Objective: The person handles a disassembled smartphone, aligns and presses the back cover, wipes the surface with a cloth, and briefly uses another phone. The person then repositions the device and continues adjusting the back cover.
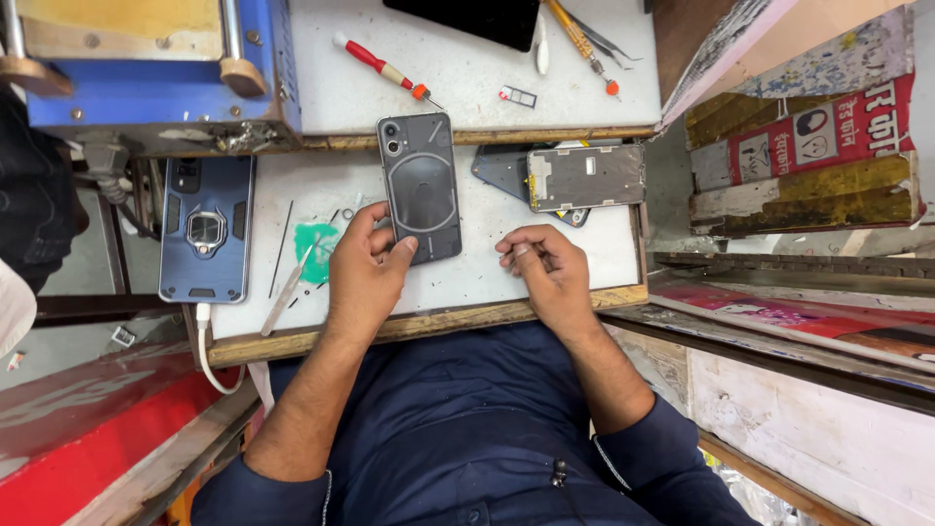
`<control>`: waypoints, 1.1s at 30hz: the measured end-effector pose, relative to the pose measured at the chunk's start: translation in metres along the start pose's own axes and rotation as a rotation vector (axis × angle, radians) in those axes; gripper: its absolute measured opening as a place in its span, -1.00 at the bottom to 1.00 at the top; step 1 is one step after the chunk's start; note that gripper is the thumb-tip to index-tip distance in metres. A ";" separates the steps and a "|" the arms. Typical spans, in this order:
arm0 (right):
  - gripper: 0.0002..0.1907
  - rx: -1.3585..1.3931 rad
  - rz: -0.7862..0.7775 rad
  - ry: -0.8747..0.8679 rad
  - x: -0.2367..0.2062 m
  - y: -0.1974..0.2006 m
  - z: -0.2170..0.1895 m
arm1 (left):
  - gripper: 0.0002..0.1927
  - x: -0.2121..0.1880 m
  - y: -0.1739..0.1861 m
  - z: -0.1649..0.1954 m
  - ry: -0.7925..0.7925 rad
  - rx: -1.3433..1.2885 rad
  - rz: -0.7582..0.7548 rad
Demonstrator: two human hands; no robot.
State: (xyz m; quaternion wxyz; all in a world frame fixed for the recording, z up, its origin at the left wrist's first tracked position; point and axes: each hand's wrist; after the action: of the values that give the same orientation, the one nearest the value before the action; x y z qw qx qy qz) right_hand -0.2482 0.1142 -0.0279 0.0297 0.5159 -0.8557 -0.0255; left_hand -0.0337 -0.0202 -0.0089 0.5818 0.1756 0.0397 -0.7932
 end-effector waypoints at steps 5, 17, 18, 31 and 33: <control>-0.87 -0.073 -0.022 0.009 0.001 -0.004 -0.007 | -0.48 0.006 0.001 0.006 -0.169 0.264 0.051; -0.87 -0.084 -0.006 0.023 -0.004 -0.003 -0.008 | -0.54 -0.014 0.080 0.023 -0.648 0.943 0.553; -0.87 -0.061 -0.005 0.029 -0.004 -0.003 -0.008 | -0.53 -0.012 0.095 0.022 -0.610 1.016 0.582; -0.87 -0.087 -0.057 0.091 -0.007 -0.003 -0.007 | -0.32 0.010 0.123 0.002 -0.380 1.225 0.520; -0.85 -0.039 -0.093 0.060 -0.010 -0.009 -0.009 | -0.36 0.010 0.124 0.006 -0.339 1.224 0.508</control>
State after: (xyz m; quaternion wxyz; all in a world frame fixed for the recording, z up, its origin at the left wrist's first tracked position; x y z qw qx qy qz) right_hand -0.2346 0.1182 -0.0195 0.0640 0.5551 -0.8289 -0.0281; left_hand 0.0789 -0.0707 0.0113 0.5440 0.3501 -0.5502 -0.5280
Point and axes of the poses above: each hand's wrist, its own x-axis towards the middle knuckle, its own y-axis out of the back of the hand, z = x × y, and after that the axes turned 7 degrees about z, right-handed
